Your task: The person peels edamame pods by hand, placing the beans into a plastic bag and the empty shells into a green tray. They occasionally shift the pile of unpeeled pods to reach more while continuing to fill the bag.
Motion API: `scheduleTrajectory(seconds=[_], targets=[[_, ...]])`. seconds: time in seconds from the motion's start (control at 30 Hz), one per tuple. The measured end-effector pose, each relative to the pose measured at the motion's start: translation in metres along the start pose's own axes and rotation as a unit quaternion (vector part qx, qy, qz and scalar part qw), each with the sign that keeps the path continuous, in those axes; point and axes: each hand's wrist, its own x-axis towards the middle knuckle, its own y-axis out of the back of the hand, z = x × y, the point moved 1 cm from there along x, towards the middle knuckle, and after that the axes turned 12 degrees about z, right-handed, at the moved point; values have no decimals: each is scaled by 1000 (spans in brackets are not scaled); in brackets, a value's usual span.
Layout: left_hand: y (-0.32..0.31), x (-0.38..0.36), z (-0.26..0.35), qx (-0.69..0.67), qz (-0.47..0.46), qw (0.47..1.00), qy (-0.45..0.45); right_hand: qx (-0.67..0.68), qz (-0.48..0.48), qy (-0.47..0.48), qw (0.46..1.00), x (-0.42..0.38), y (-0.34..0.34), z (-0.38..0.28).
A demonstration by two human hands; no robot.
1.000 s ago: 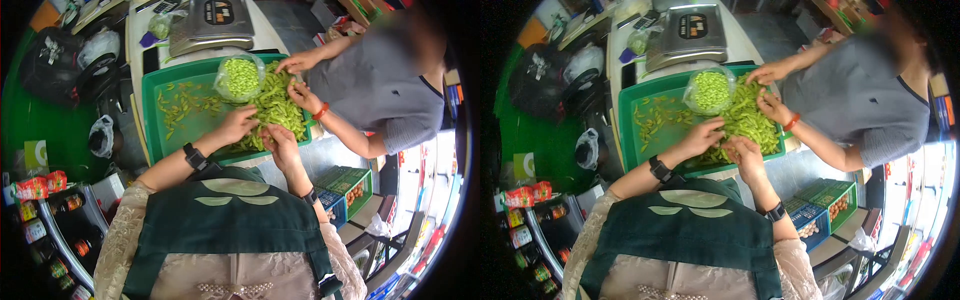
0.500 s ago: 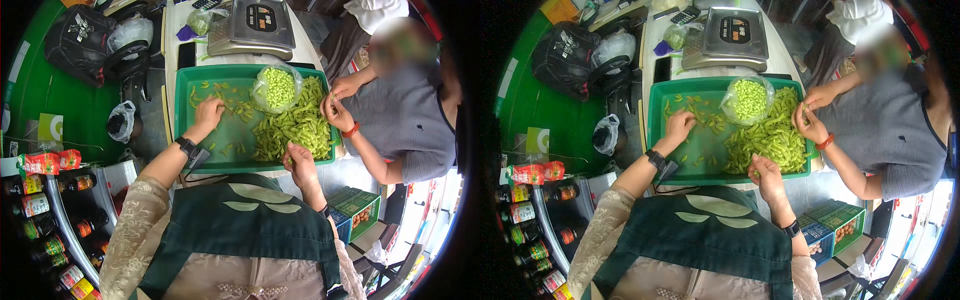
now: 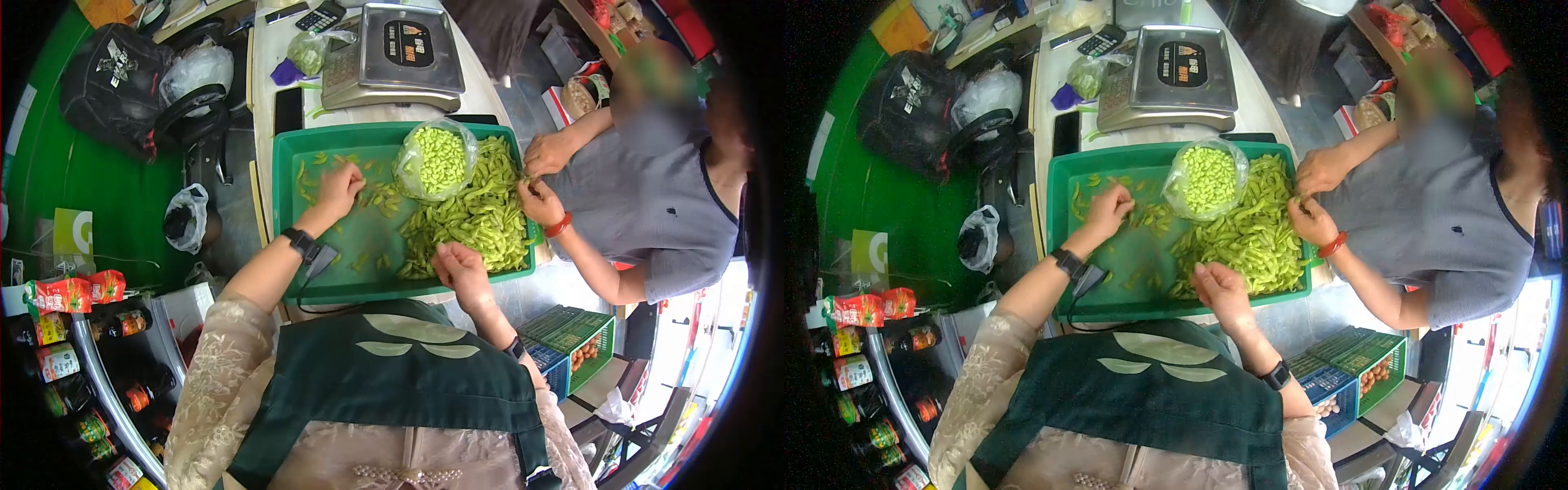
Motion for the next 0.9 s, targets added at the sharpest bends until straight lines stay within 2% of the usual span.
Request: scheduleTrajectory(seconds=[0.03,0.07,0.1,0.13,0.2,0.27,0.33,0.4,0.43,0.5,0.53,0.6,0.63,0.67,0.77,0.9], targets=[[16,-1,11,-163,-76,978,102,-18,-13,32,999,6,-3,3],[27,-3,21,-320,-147,916,193,-104,22,115,988,14,-8,9],[33,-11,30,-372,-166,887,215,-171,59,248,952,20,-16,10],[37,-19,40,-424,-186,855,233,-234,97,375,892,23,-23,6],[60,-28,68,-449,-267,806,279,-376,62,472,795,18,-33,-10],[73,-36,88,-477,-285,784,276,-422,16,502,755,19,-37,-5],[79,-42,101,-501,-245,786,265,-451,18,544,708,10,-39,-15],[88,-43,112,-521,-238,759,310,-445,15,550,706,8,-36,-16],[75,-52,107,-562,-238,724,321,-451,20,550,703,7,-34,-16],[69,-59,110,-569,-283,703,318,-456,30,558,692,3,-30,-18],[70,-60,115,-579,-304,683,326,-454,29,554,697,0,-28,-19],[67,-63,119,-653,-330,567,380,-449,31,559,697,-7,-24,-20],[67,-61,120,-655,-338,571,361,-441,38,547,711,-10,-23,-20],[68,-61,124,-665,-342,552,370,-432,44,535,724,-12,-22,-20],[68,-60,131,-683,-367,515,365,-409,50,553,724,-16,-15,-20],[69,-59,138,-676,-373,529,352,-432,66,563,701,-27,-11,-26]])
